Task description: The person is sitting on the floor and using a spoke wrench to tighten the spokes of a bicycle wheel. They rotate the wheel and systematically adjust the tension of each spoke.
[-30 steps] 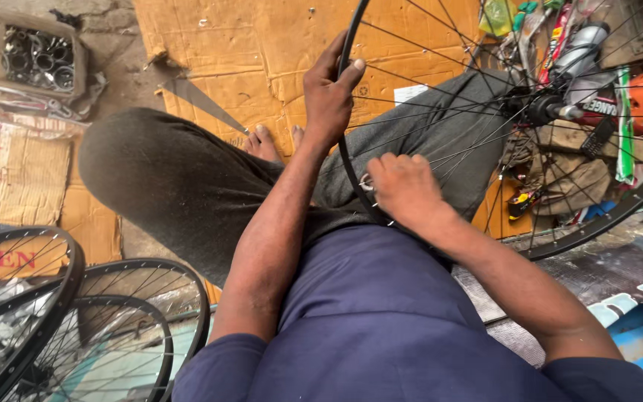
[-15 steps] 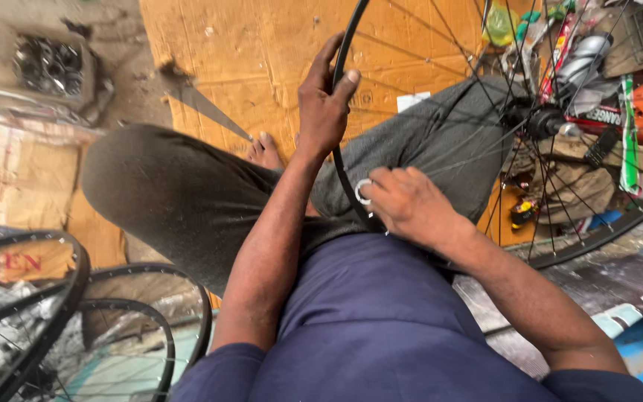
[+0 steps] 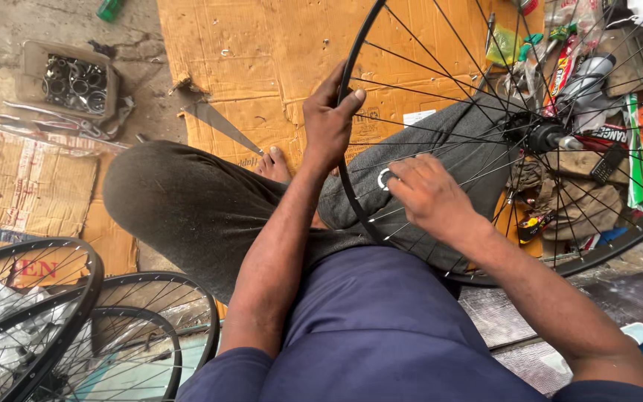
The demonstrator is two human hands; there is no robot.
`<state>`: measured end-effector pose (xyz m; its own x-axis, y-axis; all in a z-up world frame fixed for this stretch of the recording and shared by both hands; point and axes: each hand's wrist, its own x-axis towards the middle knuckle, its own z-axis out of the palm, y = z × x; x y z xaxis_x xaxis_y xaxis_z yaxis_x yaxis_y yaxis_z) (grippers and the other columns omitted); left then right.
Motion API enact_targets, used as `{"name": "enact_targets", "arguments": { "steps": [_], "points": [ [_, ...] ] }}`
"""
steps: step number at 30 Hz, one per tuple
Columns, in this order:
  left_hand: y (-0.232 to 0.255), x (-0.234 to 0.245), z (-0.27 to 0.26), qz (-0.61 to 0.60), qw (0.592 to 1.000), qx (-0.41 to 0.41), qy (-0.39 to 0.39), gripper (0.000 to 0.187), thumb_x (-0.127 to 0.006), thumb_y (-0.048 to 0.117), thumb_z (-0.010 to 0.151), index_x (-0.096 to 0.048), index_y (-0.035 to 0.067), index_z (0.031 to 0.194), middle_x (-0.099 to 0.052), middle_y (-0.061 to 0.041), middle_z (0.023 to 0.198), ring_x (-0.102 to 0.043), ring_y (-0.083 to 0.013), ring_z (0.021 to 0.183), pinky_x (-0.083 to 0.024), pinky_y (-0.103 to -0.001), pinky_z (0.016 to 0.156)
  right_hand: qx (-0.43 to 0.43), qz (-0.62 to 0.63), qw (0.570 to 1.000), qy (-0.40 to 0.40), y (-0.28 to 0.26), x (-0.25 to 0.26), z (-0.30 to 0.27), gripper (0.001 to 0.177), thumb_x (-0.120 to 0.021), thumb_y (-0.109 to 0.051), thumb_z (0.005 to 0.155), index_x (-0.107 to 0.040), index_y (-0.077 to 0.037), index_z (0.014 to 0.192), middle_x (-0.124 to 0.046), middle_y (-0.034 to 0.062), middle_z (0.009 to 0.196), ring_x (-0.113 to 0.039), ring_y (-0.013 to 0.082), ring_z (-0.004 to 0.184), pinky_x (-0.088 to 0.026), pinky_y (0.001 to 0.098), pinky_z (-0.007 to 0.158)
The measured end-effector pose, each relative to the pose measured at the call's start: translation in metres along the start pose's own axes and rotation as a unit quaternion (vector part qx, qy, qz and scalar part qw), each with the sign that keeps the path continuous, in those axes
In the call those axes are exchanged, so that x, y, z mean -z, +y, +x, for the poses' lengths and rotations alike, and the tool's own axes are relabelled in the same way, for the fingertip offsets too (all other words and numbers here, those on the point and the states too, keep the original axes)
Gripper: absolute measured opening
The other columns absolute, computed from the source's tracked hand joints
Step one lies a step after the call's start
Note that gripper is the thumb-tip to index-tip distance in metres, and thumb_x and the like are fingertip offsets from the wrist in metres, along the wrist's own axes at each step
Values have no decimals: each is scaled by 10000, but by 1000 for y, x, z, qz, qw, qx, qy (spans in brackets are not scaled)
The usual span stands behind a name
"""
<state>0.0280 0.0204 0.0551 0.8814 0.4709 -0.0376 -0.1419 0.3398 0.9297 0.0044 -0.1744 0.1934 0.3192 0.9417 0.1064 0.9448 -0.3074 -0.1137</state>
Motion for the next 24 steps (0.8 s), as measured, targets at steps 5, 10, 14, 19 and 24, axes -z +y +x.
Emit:
{"name": "enact_targets", "arguments": {
  "steps": [5, 10, 14, 19, 24],
  "points": [
    [23, -5, -7, 6, 998, -62, -9, 556, -774, 110, 940, -578, -2, 1448, -695, -28, 1142, -606, -94, 976, -527, -255, 845, -58, 90, 990, -88, 7, -9, 2, 226, -707, -71, 832, -675, -83, 1055, -693, 79, 1013, -668, 302, 951, -481, 453, 857],
    [43, -3, -11, 64, 996, -66, 8, 552, -768, 108, 948, -596, 7, 1463, -620, -5, 1002, -524, -78, 857, -480, -241, 762, -5, 153, 987, -49, 5, -25, 16, 286, -732, -138, 842, -665, -58, 1108, -682, 99, 1008, -656, 315, 954, -473, 447, 810],
    [35, 4, -8, 0, 999, -27, 24, 563, -739, 70, 934, -580, -1, 1469, -595, 34, 981, -475, -50, 788, -442, -219, 691, 42, 224, 973, 12, 5, -16, 11, 228, -732, -162, 849, -656, -94, 1052, -680, 120, 1060, -653, 308, 974, -503, 418, 820],
    [27, 9, -3, 18, 999, -42, 17, 568, -729, 74, 944, -553, 11, 1481, -596, 64, 944, -471, -43, 770, -453, -212, 688, -92, 93, 987, -98, -3, -47, 14, 183, -752, -168, 805, -641, -78, 919, -668, 78, 858, -672, 293, 825, -498, 439, 744],
    [15, 16, -1, 77, 996, 7, 41, 535, -740, 78, 943, -596, 8, 1454, -539, 28, 837, -459, -72, 718, -414, -241, 613, -101, 26, 969, -226, -5, -58, 35, 185, -710, -155, 767, -665, -130, 945, -693, 89, 857, -690, 318, 861, -495, 469, 745]
  ]
}}
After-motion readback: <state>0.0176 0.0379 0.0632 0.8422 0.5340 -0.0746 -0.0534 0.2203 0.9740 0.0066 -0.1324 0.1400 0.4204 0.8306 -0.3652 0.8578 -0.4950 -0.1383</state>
